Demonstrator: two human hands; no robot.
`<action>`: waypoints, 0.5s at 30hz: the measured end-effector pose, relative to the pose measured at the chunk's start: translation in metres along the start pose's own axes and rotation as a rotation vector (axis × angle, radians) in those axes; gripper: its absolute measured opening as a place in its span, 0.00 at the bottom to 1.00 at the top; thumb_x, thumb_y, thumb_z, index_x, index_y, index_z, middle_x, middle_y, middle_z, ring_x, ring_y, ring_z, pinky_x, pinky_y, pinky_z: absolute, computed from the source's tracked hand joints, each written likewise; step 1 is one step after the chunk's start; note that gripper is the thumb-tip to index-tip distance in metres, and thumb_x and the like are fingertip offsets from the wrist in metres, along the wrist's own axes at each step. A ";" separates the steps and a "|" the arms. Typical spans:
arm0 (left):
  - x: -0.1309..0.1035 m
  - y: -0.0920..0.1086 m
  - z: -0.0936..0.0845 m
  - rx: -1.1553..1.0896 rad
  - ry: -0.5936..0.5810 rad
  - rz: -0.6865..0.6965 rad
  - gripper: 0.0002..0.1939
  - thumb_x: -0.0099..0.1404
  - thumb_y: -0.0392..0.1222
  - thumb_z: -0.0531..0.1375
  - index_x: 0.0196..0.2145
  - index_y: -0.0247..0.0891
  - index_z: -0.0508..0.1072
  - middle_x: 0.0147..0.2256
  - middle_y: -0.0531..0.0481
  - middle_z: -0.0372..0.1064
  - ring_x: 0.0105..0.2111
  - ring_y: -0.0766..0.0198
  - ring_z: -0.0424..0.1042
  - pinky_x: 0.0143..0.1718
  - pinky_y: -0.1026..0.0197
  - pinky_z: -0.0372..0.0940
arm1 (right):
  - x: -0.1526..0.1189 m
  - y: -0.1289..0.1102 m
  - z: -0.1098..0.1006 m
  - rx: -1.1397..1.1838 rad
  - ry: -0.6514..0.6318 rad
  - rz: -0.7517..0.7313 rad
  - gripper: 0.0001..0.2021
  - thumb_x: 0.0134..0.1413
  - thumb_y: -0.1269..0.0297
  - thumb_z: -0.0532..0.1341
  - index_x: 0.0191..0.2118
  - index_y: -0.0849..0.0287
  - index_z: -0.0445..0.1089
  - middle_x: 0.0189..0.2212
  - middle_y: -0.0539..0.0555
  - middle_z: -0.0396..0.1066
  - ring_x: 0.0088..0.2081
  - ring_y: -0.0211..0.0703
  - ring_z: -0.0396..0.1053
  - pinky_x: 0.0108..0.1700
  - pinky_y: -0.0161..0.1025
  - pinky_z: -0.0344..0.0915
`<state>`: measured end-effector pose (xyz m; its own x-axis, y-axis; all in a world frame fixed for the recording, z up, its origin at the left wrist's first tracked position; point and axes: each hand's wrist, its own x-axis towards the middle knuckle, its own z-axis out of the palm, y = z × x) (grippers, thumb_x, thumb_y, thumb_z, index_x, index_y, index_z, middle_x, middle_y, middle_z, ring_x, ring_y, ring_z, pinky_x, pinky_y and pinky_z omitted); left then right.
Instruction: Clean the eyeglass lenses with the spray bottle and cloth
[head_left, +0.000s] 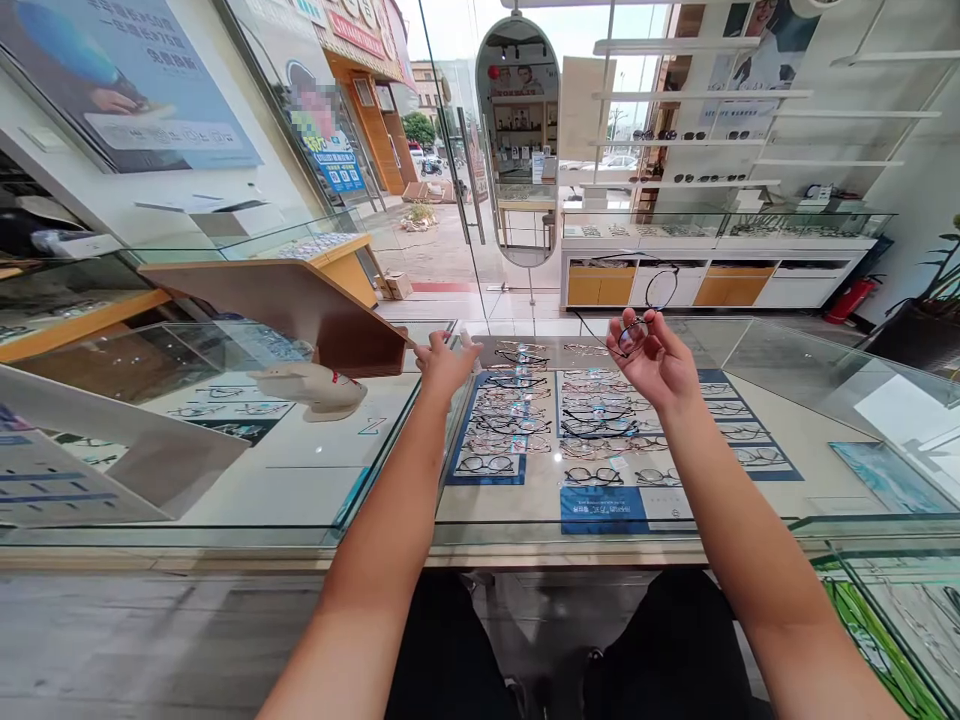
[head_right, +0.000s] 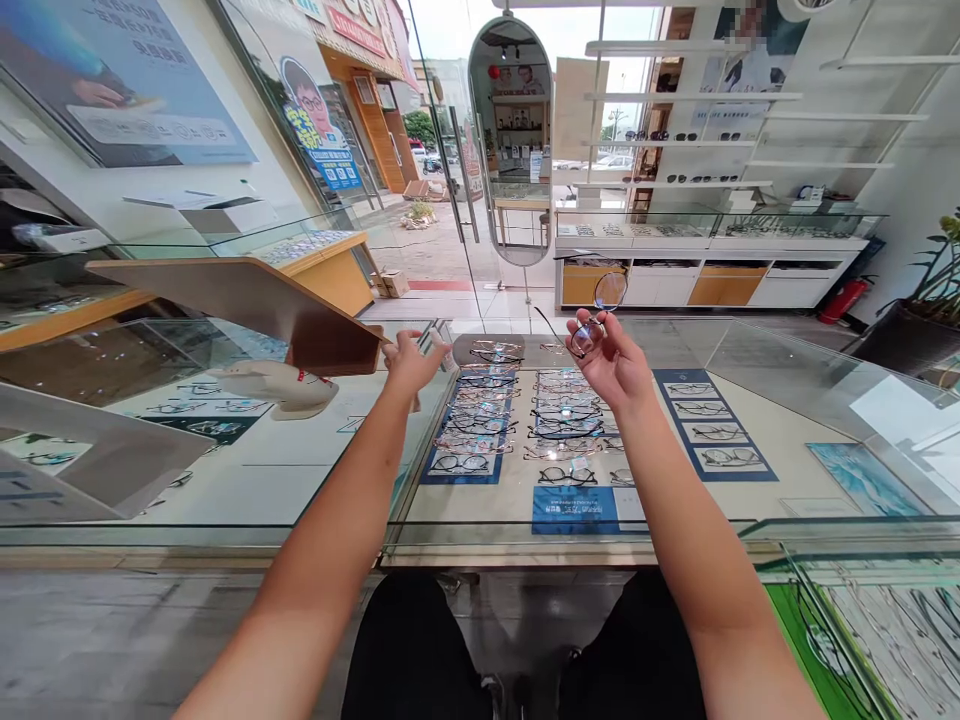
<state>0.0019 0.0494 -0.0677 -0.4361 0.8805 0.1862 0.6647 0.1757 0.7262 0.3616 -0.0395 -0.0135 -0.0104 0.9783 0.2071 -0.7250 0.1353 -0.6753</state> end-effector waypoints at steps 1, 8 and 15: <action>0.001 -0.003 0.005 0.017 -0.025 0.007 0.38 0.64 0.61 0.72 0.64 0.40 0.67 0.68 0.24 0.58 0.74 0.29 0.60 0.76 0.38 0.55 | 0.000 0.000 0.000 -0.002 -0.002 0.003 0.09 0.58 0.54 0.79 0.37 0.44 0.80 0.47 0.44 0.87 0.54 0.46 0.84 0.62 0.48 0.80; 0.008 -0.014 0.025 -0.037 -0.086 0.085 0.14 0.64 0.49 0.70 0.42 0.42 0.73 0.53 0.28 0.75 0.67 0.30 0.69 0.72 0.37 0.59 | -0.004 0.003 0.007 -0.023 -0.009 0.012 0.10 0.56 0.55 0.80 0.37 0.45 0.80 0.47 0.47 0.87 0.55 0.49 0.83 0.67 0.55 0.78; 0.005 0.004 0.017 -0.309 -0.052 0.078 0.06 0.71 0.45 0.59 0.41 0.44 0.65 0.41 0.45 0.76 0.45 0.52 0.80 0.50 0.50 0.76 | -0.007 0.001 0.010 -0.078 -0.009 -0.035 0.12 0.54 0.55 0.81 0.36 0.46 0.79 0.47 0.49 0.87 0.57 0.50 0.82 0.69 0.55 0.77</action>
<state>0.0127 0.0619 -0.0751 -0.3540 0.9089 0.2204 0.4759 -0.0278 0.8791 0.3540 -0.0484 -0.0082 0.0072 0.9714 0.2374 -0.6689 0.1812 -0.7210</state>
